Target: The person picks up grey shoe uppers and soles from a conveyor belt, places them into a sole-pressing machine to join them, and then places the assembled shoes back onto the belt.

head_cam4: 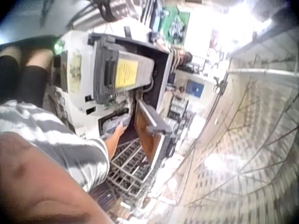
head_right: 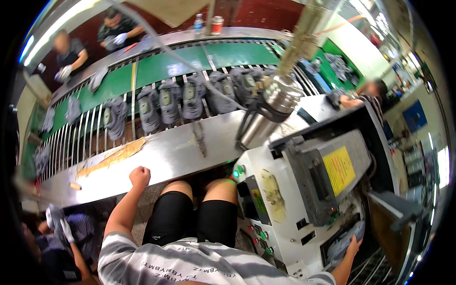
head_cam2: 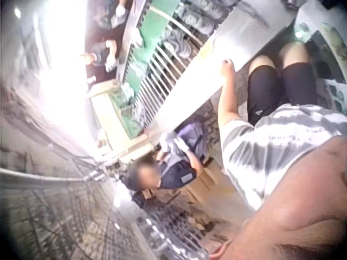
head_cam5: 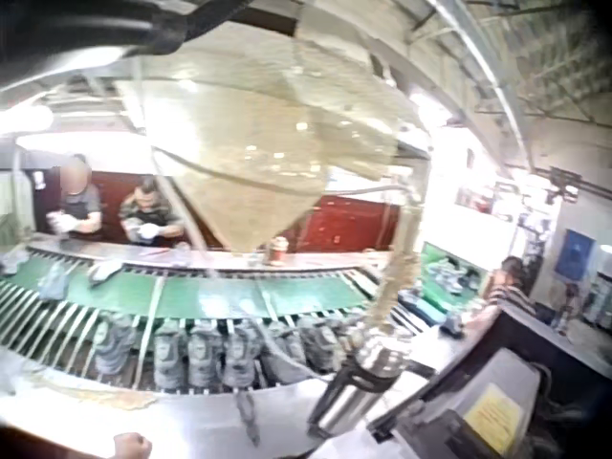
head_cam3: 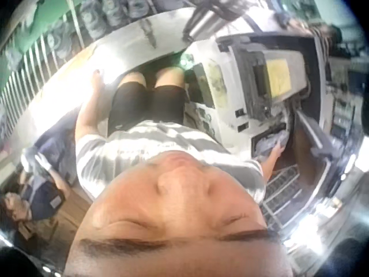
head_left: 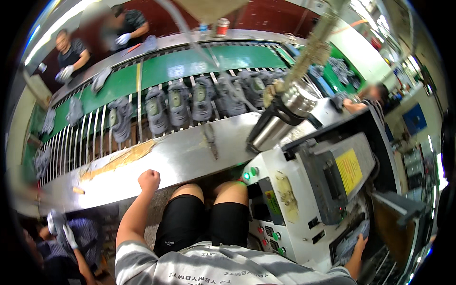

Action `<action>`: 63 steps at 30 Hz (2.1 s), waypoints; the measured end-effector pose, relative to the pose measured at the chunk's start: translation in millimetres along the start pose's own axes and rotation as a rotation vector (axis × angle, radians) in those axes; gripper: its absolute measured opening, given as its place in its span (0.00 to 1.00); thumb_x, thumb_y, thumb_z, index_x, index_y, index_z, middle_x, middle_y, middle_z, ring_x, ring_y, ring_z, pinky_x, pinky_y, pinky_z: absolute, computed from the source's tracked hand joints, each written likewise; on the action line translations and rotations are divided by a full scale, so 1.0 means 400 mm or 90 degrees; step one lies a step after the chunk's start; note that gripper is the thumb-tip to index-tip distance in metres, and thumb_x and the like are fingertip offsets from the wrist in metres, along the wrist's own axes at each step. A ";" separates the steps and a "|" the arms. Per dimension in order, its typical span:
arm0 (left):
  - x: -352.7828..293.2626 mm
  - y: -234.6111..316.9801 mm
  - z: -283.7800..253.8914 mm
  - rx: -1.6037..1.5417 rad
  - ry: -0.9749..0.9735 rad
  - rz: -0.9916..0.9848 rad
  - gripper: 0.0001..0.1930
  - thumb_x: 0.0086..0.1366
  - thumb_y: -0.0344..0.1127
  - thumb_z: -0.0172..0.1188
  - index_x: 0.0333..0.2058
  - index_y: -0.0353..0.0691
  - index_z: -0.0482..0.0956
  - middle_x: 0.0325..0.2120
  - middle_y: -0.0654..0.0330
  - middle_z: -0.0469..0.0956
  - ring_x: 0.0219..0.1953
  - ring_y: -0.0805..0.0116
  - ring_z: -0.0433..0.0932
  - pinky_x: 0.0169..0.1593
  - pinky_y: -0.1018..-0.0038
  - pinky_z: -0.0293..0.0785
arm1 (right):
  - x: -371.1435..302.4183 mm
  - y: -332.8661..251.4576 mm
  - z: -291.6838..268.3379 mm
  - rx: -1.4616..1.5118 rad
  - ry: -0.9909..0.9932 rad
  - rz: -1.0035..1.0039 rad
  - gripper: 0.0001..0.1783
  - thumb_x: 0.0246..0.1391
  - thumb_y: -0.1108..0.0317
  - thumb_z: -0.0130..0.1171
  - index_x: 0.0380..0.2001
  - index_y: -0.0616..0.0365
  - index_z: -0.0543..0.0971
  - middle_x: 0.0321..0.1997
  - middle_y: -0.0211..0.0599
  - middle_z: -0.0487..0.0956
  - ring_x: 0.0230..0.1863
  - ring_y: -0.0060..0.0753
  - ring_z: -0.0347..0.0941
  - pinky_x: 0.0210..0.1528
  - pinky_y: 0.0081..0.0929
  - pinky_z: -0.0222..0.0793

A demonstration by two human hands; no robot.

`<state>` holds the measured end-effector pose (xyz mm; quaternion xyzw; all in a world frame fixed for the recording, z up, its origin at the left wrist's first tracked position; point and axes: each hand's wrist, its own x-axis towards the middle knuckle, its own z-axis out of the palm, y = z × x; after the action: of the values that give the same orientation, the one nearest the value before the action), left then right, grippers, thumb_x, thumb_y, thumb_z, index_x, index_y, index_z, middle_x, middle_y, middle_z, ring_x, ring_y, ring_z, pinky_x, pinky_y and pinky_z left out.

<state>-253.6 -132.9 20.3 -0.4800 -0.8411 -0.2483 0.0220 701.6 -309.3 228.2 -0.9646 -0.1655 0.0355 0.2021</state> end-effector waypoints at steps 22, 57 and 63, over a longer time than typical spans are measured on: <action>-0.127 -0.006 -0.026 -0.274 -0.057 -0.004 0.12 0.49 0.38 0.61 0.31 0.39 0.76 0.30 0.51 0.77 0.39 0.49 0.74 0.44 0.57 0.70 | -0.590 -0.088 0.127 0.401 0.346 -0.368 0.31 0.42 0.57 0.54 0.49 0.67 0.70 0.53 0.51 0.73 0.55 0.50 0.69 0.58 0.39 0.61; 0.228 -0.541 -0.239 -0.421 0.343 -0.217 0.36 0.44 0.38 0.69 0.54 0.37 0.68 0.49 0.48 0.73 0.52 0.51 0.72 0.57 0.63 0.66 | -2.234 -1.135 1.102 0.272 -0.457 -1.342 0.19 0.43 0.60 0.58 0.39 0.56 0.75 0.34 0.45 0.77 0.40 0.49 0.72 0.43 0.42 0.69; 0.543 -0.532 -0.129 -0.289 0.346 -0.164 0.29 0.45 0.40 0.64 0.49 0.40 0.75 0.53 0.55 0.72 0.54 0.51 0.69 0.57 0.61 0.65 | -2.264 -1.142 1.095 0.235 -0.520 -1.423 0.15 0.43 0.60 0.57 0.34 0.55 0.75 0.31 0.42 0.77 0.37 0.47 0.73 0.39 0.43 0.67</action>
<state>-555.2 -71.0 41.0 -0.2794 -0.7818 -0.5472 0.1061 -350.7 -51.4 12.2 -0.1626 -0.9540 0.1666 0.1888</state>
